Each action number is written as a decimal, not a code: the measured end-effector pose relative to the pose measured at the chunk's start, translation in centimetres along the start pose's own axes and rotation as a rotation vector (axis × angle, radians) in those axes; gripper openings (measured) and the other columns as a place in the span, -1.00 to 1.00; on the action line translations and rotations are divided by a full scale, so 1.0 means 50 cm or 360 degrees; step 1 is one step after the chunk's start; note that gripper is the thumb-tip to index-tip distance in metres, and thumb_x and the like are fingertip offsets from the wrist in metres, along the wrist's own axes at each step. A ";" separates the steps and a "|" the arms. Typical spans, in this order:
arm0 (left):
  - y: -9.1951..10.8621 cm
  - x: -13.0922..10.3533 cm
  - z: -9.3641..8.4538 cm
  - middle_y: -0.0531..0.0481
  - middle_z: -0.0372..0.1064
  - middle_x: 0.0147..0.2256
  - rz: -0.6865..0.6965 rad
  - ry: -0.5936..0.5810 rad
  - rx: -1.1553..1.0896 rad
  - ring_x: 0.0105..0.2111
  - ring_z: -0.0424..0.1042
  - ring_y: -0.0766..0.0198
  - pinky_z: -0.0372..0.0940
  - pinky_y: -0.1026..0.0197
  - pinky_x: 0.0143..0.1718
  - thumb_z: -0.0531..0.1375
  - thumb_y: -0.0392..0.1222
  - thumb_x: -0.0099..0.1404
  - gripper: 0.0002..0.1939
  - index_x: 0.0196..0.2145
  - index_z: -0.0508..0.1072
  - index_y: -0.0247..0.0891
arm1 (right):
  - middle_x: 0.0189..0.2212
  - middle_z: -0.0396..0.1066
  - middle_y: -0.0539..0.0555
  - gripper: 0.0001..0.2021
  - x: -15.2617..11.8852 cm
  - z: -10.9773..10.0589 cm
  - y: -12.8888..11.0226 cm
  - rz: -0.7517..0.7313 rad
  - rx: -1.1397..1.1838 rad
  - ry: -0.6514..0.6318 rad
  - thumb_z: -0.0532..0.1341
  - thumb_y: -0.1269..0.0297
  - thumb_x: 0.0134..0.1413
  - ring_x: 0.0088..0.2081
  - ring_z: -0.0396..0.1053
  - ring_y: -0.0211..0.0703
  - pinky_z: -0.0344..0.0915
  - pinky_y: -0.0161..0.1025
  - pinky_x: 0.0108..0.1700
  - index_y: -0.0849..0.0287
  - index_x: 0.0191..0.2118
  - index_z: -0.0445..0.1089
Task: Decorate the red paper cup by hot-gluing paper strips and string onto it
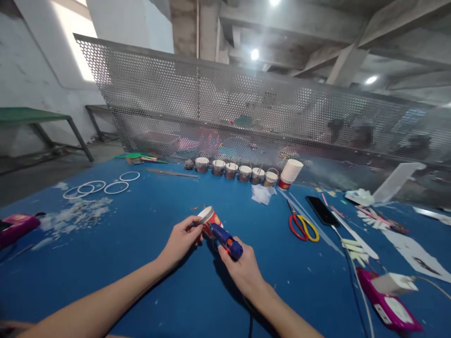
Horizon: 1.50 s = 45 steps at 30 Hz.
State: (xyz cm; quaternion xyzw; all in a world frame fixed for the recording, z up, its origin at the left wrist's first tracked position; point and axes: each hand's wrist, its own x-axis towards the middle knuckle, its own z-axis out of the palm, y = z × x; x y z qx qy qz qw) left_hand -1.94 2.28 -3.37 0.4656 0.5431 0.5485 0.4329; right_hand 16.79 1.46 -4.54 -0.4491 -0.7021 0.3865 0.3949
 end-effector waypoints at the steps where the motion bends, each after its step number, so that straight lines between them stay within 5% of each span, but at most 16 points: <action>1: 0.000 -0.001 0.001 0.16 0.29 -0.72 0.0001 -0.0010 0.0019 -0.72 0.22 0.41 0.15 0.36 -0.66 0.16 -0.15 0.03 -0.81 -0.39 0.44 -0.29 | -0.62 0.14 -0.10 -0.71 0.001 -0.001 -0.004 -0.0026 -0.0015 -0.0002 0.16 0.06 0.12 -0.62 0.06 -0.33 0.10 -0.35 -0.57 0.14 -0.49 0.23; 22: -0.003 -0.002 -0.002 0.14 0.28 -0.61 0.0265 -0.0026 0.0164 -0.64 0.26 0.39 0.17 0.33 -0.60 0.10 -0.21 0.08 -0.86 -0.44 0.45 -0.27 | -0.66 0.18 -0.11 -0.75 -0.001 -0.001 -0.015 -0.0523 -0.0335 0.0060 0.11 0.24 0.16 -0.64 0.06 -0.36 0.09 -0.40 -0.57 0.13 -0.53 0.18; 45: -0.008 0.002 -0.010 0.09 0.30 -0.52 0.0452 -0.0025 0.0290 -0.57 0.28 0.38 0.20 0.32 -0.52 0.08 -0.27 0.11 -0.85 -0.45 0.46 -0.27 | -0.65 0.26 -0.08 -0.76 -0.007 -0.003 -0.010 -0.0592 -0.0477 0.0071 0.09 0.25 0.19 -0.65 0.14 -0.35 0.10 -0.40 -0.58 0.13 -0.50 0.22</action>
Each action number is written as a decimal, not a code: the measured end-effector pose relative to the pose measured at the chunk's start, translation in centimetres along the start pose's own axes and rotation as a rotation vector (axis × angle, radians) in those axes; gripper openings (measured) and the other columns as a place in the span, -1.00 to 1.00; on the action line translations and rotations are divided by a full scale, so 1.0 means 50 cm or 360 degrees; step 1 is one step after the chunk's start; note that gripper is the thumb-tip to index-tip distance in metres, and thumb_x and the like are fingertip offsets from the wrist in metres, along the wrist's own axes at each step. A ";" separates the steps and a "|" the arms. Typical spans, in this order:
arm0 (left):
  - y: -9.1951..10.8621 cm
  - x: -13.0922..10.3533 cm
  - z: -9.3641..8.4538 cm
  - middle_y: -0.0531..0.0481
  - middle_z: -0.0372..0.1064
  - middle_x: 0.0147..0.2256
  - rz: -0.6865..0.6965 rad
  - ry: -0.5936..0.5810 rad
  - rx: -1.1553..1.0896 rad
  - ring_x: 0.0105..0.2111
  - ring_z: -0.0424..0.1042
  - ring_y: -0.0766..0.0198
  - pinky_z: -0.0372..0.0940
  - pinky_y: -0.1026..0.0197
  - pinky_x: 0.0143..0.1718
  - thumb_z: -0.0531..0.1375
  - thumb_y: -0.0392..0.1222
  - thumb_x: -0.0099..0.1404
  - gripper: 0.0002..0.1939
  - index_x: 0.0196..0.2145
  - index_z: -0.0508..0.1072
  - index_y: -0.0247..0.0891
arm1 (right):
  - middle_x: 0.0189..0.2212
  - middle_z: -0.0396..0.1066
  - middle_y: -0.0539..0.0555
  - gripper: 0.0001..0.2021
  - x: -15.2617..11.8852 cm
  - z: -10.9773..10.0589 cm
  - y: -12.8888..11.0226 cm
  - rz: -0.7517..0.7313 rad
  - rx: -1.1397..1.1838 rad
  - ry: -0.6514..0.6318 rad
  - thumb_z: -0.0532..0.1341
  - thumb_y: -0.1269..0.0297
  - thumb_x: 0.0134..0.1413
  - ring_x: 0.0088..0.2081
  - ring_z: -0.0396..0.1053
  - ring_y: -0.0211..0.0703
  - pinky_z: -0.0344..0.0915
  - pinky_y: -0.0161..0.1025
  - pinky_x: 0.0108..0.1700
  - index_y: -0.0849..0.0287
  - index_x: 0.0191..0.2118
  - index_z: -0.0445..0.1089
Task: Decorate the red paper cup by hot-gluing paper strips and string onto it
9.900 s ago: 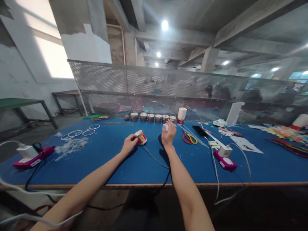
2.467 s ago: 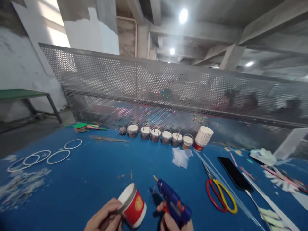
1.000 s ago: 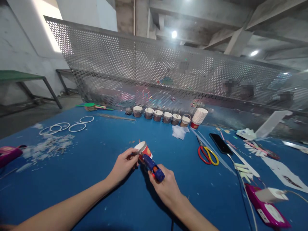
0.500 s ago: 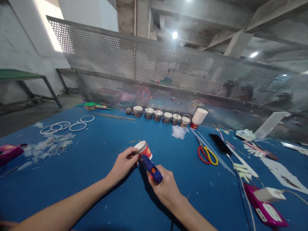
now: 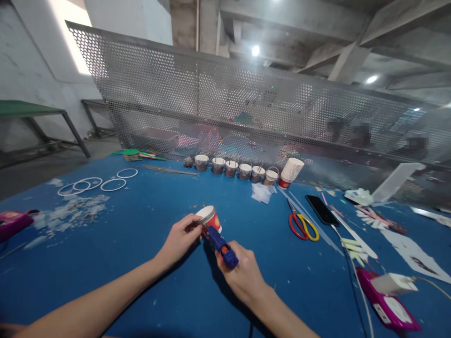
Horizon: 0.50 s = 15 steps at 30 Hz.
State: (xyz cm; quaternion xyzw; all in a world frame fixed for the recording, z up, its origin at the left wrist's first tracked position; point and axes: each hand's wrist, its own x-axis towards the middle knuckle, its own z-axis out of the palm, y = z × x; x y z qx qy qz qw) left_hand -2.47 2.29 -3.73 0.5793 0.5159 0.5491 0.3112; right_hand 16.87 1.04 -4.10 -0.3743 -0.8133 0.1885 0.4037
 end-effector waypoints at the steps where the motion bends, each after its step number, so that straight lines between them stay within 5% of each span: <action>1: 0.000 0.001 0.000 0.09 0.31 -0.52 0.0012 -0.0002 0.0005 -0.56 0.29 0.37 0.20 0.32 -0.51 0.08 -0.27 0.10 -0.85 -0.46 0.46 -0.27 | -0.65 0.26 -0.08 -0.77 0.000 0.000 0.000 0.0000 -0.0005 0.0012 0.10 0.25 0.19 -0.65 0.15 -0.35 0.11 -0.40 -0.58 0.14 -0.50 0.23; 15: 0.010 0.003 -0.005 0.14 0.26 -0.60 -0.0109 -0.0048 -0.0018 -0.59 0.23 0.37 0.14 0.31 -0.52 0.06 -0.26 0.05 -0.82 -0.44 0.45 -0.24 | -0.68 0.18 -0.11 -0.74 0.007 -0.012 -0.003 0.0089 0.0058 0.0060 0.13 0.24 0.15 -0.65 0.06 -0.36 0.09 -0.39 -0.60 0.12 -0.55 0.18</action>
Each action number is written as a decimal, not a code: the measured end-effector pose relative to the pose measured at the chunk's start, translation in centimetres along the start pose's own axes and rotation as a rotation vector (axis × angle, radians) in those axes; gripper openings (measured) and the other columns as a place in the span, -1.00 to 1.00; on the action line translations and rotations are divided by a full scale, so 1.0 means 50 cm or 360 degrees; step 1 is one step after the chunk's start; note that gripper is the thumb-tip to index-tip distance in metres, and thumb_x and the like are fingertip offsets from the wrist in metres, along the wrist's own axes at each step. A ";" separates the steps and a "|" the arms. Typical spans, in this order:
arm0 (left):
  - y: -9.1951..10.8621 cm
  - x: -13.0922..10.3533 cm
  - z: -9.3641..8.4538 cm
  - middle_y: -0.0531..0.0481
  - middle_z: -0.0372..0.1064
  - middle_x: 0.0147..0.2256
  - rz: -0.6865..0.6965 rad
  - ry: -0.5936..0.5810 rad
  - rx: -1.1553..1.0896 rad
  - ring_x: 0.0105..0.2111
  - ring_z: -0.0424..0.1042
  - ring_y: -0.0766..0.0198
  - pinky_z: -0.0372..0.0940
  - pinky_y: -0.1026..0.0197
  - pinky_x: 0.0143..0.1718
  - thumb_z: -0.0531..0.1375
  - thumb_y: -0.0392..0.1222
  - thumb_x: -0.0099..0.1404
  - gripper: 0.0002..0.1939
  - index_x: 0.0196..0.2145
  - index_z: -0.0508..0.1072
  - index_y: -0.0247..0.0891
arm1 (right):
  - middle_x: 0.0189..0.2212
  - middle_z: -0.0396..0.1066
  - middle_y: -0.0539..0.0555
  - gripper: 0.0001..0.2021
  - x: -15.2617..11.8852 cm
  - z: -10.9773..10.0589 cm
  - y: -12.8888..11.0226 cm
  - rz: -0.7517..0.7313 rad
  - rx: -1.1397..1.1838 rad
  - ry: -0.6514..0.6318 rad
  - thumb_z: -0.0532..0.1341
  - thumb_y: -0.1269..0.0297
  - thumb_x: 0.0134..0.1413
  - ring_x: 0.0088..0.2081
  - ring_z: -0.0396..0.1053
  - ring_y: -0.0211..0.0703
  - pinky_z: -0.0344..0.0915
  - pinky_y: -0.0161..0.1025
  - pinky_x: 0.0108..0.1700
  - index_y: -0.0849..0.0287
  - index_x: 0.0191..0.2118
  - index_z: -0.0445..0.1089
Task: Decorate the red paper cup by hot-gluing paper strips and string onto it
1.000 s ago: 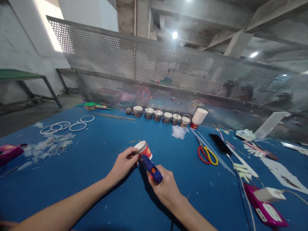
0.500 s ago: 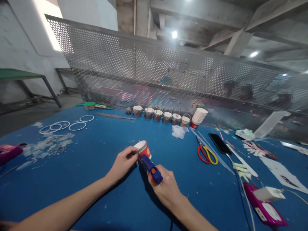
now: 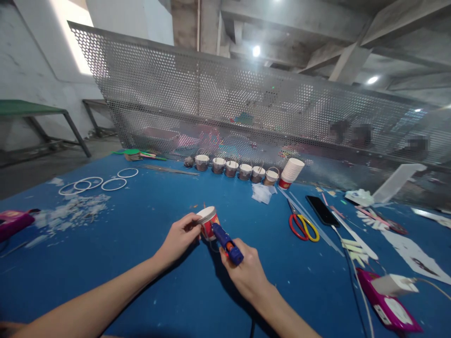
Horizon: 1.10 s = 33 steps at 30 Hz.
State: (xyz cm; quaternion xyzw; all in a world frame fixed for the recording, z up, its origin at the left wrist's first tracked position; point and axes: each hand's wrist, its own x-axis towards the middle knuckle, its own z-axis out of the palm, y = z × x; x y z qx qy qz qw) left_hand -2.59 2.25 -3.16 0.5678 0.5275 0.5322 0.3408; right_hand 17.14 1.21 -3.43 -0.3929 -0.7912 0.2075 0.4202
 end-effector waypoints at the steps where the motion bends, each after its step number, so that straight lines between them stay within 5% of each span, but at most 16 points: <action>1: 0.000 0.000 0.000 0.14 0.26 -0.60 -0.0009 -0.0003 -0.0011 -0.59 0.23 0.37 0.14 0.31 -0.52 0.06 -0.26 0.05 -0.82 -0.44 0.45 -0.25 | -0.68 0.18 -0.11 -0.74 0.000 0.000 -0.001 -0.0012 0.0005 -0.0006 0.13 0.25 0.15 -0.65 0.06 -0.36 0.09 -0.39 -0.59 0.12 -0.55 0.17; 25: 0.006 0.003 -0.007 0.17 0.22 -0.68 -0.0256 -0.0020 -0.0237 -0.67 0.17 0.39 0.11 0.32 -0.60 0.06 -0.26 -0.04 -0.72 -0.37 0.51 -0.30 | -0.67 0.13 -0.10 -0.68 0.002 -0.002 0.020 0.0203 0.0154 0.0028 0.15 0.15 0.14 -0.63 0.03 -0.35 0.02 -0.38 -0.63 0.15 -0.57 0.18; 33: 0.019 0.000 -0.004 0.16 0.25 -0.65 -0.0219 -0.0046 -0.0230 -0.63 0.16 0.39 0.10 0.31 -0.57 0.07 -0.23 -0.05 -0.77 -0.43 0.48 -0.27 | -0.67 0.13 -0.12 -0.70 -0.003 0.000 -0.005 0.0104 0.0133 -0.0055 0.14 0.20 0.15 -0.63 0.01 -0.37 0.10 -0.38 -0.57 0.13 -0.56 0.15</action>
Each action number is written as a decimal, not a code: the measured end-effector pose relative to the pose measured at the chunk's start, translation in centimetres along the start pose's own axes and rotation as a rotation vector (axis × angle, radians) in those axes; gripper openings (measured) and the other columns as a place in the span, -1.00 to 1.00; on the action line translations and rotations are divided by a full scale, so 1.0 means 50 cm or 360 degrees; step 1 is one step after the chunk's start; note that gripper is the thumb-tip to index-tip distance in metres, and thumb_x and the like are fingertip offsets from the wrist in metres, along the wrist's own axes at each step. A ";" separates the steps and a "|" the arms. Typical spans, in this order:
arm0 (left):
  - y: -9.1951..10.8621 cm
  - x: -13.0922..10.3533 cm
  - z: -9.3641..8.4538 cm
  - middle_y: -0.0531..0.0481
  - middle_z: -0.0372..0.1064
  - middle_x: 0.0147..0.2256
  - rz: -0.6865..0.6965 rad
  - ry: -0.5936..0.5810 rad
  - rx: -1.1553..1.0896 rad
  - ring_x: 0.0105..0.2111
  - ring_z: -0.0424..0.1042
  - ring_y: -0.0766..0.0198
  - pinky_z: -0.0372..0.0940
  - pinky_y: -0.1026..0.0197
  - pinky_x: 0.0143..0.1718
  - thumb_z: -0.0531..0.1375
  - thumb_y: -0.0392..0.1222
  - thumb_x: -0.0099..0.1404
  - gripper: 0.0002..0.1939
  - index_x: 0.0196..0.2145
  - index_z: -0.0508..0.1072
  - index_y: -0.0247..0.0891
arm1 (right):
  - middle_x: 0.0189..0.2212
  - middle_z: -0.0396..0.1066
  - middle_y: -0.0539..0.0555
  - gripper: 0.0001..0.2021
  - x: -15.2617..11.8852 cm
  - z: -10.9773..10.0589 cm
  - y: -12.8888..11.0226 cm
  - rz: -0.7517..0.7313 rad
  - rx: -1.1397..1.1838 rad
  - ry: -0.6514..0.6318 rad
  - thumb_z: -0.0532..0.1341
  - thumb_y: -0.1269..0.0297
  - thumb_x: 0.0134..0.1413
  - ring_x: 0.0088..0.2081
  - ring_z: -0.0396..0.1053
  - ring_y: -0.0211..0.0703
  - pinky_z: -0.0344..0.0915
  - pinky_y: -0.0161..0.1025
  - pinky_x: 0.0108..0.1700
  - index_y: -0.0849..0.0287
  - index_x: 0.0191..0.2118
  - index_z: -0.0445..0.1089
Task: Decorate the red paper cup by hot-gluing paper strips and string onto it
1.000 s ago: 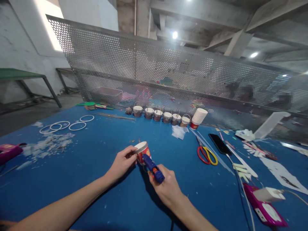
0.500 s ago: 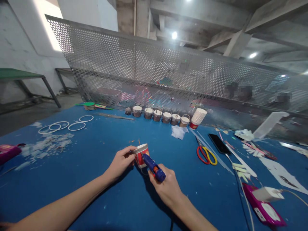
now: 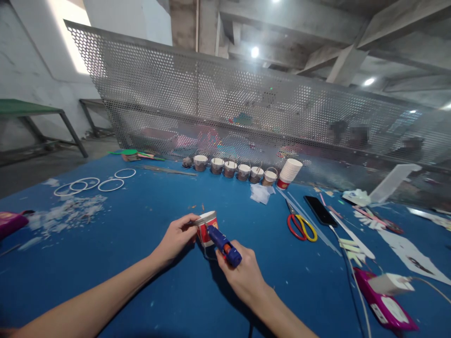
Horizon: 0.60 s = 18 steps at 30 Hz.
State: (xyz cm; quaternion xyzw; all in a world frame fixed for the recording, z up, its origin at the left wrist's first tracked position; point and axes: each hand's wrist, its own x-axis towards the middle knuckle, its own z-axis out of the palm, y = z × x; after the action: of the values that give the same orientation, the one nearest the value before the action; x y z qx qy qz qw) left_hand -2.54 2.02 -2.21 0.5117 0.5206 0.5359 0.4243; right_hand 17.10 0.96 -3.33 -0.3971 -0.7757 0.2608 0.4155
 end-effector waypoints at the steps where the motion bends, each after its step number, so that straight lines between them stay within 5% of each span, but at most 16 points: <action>1: 0.001 0.000 0.000 0.15 0.26 -0.64 0.0005 0.0001 0.0005 -0.63 0.17 0.39 0.10 0.31 -0.57 0.08 -0.23 -0.04 -0.78 -0.44 0.48 -0.27 | -0.67 0.13 -0.12 -0.70 0.000 0.000 -0.002 -0.0016 -0.0009 0.0000 0.14 0.20 0.14 -0.63 0.01 -0.37 0.09 -0.38 -0.57 0.13 -0.57 0.14; 18: -0.010 0.003 -0.001 0.16 0.23 -0.65 0.0009 -0.0035 0.0002 -0.63 0.18 0.39 0.11 0.32 -0.57 0.09 -0.23 -0.01 -0.78 -0.41 0.48 -0.27 | -0.67 0.12 -0.11 -0.69 0.002 -0.003 0.001 0.0100 0.0037 0.0004 0.15 0.16 0.14 -0.63 0.02 -0.35 0.07 -0.38 -0.59 0.13 -0.56 0.14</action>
State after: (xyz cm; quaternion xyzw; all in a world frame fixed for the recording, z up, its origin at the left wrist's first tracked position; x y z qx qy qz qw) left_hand -2.66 2.20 -2.68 0.5193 0.5147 0.5312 0.4281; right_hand 17.24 1.08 -3.26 -0.4168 -0.7592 0.2822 0.4127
